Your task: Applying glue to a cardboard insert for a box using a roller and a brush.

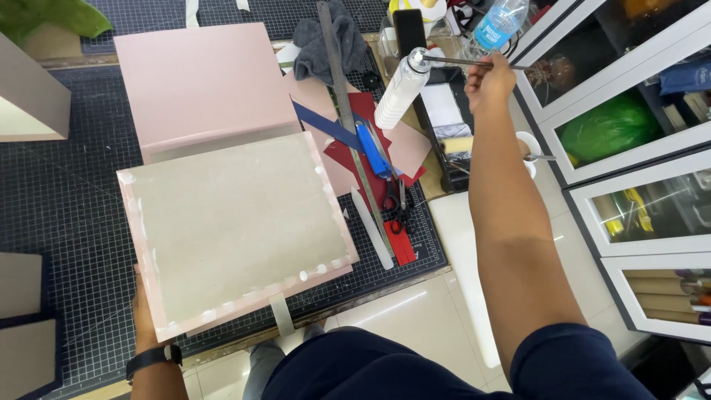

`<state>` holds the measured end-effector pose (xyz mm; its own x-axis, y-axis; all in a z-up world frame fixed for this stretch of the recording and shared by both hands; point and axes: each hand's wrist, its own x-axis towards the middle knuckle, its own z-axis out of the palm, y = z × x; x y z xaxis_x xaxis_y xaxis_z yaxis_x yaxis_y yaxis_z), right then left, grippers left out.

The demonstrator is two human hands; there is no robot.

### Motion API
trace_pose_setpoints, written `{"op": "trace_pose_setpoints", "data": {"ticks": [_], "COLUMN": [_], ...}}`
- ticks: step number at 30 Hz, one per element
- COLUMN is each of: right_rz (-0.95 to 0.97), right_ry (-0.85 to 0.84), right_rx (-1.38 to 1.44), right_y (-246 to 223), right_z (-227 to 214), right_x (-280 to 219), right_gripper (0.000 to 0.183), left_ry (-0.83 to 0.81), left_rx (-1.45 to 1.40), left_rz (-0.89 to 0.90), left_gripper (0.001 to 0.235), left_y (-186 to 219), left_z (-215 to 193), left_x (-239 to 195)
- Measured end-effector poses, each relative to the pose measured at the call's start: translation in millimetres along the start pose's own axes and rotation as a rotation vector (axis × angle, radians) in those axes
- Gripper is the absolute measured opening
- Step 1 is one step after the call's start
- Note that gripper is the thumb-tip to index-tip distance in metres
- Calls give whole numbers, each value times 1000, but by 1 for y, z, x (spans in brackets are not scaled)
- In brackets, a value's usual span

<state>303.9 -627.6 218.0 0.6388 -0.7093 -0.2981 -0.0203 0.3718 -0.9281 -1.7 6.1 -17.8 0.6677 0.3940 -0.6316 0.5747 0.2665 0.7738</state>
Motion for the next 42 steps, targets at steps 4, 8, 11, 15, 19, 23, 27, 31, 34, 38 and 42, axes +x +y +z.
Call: {"op": "trace_pose_setpoints", "data": {"ticks": [4, 8, 11, 15, 19, 23, 27, 31, 34, 38, 42], "right_rz": [68, 165, 211, 254, 277, 313, 267, 126, 25, -9, 92], "right_ry": [-21, 7, -47, -49, 37, 154, 205, 258, 300, 278, 307], "right_rx": [84, 189, 271, 346, 405, 476, 432, 397, 286, 224, 292], "right_y": [11, 17, 24, 28, 37, 46, 36, 17, 12, 13, 4], "right_z": [-4, -5, -11, -17, -20, -17, -8, 2, 7, 9, 11], "right_x": [7, 12, 30, 34, 33, 21, -4, -33, -51, -53, -58], "right_gripper": [28, 22, 20, 23, 37, 38, 43, 45, 43, 43, 47], "left_ry": [-2, 12, 23, -4, 4, 11, -24, -26, -30, -46, -33], "left_rx": [0, 8, 23, 5, 31, 61, 16, 8, 23, 31, 35], "left_rz": [-6, -12, -28, 8, -7, 9, 13, 11, 10, 24, 7], "left_gripper": [66, 66, 67, 66, 67, 67, 70, 69, 71, 70, 73], "left_y": [7, 6, 7, 12, 12, 20, 34, 36, 31, 26, 50], "left_z": [4, 4, 4, 7, 6, 10, 15, 17, 13, 10, 22], "left_x": [-6, -6, -6, -10, -9, -19, -34, -34, -31, -23, -48]}}
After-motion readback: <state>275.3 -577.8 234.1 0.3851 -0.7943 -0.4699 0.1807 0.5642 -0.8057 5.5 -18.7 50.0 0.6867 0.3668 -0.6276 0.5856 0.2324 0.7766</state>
